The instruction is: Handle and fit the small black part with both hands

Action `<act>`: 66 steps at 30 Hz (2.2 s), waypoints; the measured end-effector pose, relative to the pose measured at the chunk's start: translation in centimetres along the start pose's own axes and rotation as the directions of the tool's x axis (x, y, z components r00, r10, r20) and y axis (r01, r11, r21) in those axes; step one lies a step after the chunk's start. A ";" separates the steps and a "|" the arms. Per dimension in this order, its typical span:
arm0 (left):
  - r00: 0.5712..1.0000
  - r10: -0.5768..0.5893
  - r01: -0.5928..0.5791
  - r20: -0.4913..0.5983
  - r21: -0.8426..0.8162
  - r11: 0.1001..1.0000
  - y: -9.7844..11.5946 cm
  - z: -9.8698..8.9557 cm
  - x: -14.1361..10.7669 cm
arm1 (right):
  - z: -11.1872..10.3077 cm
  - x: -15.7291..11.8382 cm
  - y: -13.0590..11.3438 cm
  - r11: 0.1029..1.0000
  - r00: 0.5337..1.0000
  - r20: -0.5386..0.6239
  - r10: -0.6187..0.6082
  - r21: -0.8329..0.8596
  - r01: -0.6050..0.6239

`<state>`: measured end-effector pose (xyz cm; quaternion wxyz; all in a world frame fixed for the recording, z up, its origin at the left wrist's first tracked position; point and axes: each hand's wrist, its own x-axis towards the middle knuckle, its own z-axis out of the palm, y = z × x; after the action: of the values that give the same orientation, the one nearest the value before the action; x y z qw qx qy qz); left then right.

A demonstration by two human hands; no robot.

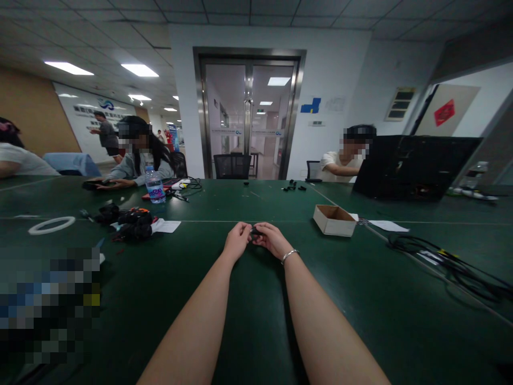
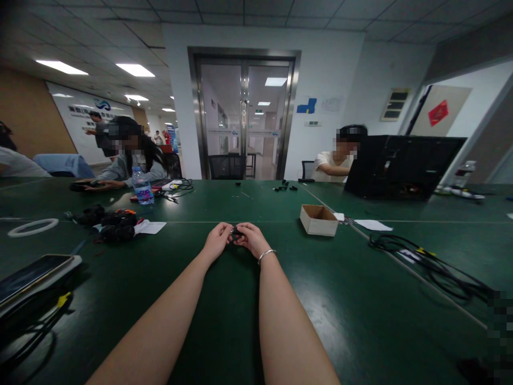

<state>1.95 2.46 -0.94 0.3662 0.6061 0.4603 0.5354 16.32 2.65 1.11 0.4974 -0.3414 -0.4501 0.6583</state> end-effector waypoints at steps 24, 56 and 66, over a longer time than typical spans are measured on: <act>0.997 0.069 -0.068 0.016 -0.056 0.996 0.6 -0.3 -0.3 | 0.2 -0.2 0.0 1.000 0.999 -0.047 0.001 -0.014 -0.002; 0.995 -0.080 0.088 -0.056 0.151 0.985 -0.1 -0.5 0.1 | 0.2 -0.4 -0.2 1.000 1.000 -0.012 0.003 0.006 -0.003; 0.994 -0.102 0.109 -0.043 0.206 0.972 -0.3 -0.4 0.3 | -0.1 -0.3 -0.2 1.000 1.000 0.020 -0.011 0.012 0.011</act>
<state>1.48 2.84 -1.04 0.3210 0.6072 0.5512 0.4738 16.56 2.38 1.23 0.4984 -0.3295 -0.4531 0.6616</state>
